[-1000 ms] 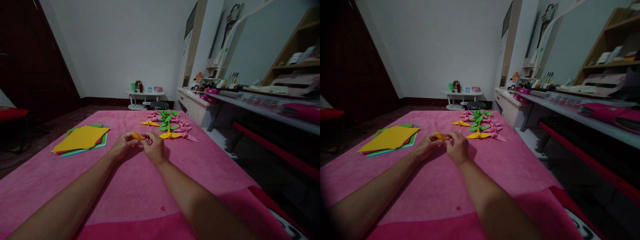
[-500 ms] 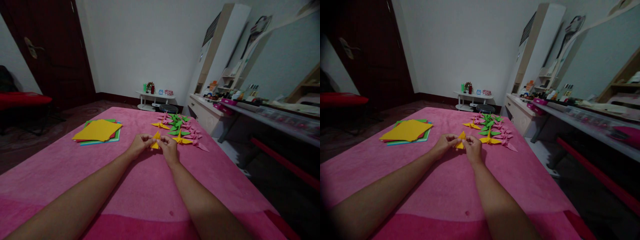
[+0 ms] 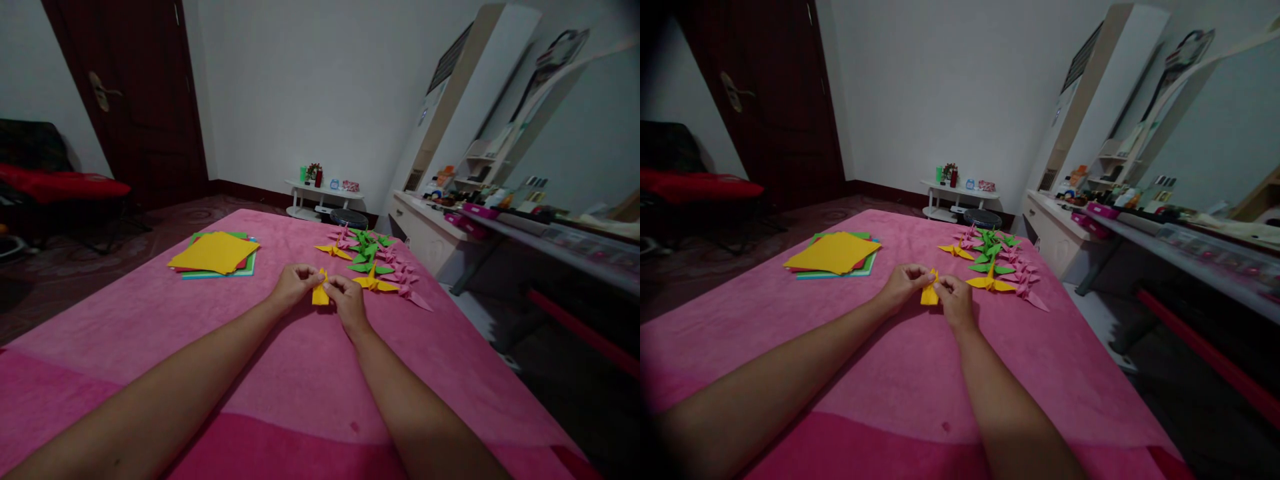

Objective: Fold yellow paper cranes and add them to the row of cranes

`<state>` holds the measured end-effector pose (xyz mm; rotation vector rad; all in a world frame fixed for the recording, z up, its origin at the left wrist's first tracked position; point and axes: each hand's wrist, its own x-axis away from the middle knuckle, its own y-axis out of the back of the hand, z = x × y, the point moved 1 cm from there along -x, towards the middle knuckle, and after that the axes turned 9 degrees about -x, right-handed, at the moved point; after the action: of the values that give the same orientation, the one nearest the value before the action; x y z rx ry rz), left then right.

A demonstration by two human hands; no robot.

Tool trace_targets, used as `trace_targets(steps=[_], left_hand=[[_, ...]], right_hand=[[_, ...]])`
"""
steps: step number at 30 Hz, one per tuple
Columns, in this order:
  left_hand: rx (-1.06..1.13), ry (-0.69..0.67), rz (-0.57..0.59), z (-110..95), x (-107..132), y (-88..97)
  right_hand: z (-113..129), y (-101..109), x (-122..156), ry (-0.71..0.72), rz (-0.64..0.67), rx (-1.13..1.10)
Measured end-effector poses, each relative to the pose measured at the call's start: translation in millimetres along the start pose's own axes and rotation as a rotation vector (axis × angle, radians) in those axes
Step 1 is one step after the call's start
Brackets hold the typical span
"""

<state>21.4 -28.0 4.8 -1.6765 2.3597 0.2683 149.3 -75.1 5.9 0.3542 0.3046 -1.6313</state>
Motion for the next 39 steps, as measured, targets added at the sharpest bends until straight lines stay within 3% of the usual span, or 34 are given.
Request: trace_targets(steps=[2, 8, 11, 15, 21, 25, 31, 39], left_hand=[[-0.014, -0.013, -0.015, -2, 1, -0.6], [-0.027, 0.036, 0.111, 2, 0, 1.5], [-0.03, 0.066, 0.122, 5, 0, 0.0], [0.025, 0.115, 0.126, 4, 0, -3.1], [0.007, 0.254, 0.264, 7, 2, -1.0], [-0.035, 0.182, 0.18, 4, 3, -2.6], [0.007, 0.14, -0.038, 0, 6, -13.9], [0.206, 0.15, -0.153, 10, 6, -22.9]], right_hand=[[1, -1, 1, 0.002, -0.008, 0.007], [-3, -2, 2, -0.026, 0.036, 0.06], [-4, -2, 2, -0.029, 0.049, 0.111], [-3, 1, 0, 0.048, -0.026, 0.16], [0, 12, -4, 0.121, -0.164, 0.253], [-3, 12, -5, 0.091, -0.167, 0.156], [-15, 3, -7, -0.093, -0.081, -0.223], [-15, -6, -6, -0.105, -0.2, -0.372]])
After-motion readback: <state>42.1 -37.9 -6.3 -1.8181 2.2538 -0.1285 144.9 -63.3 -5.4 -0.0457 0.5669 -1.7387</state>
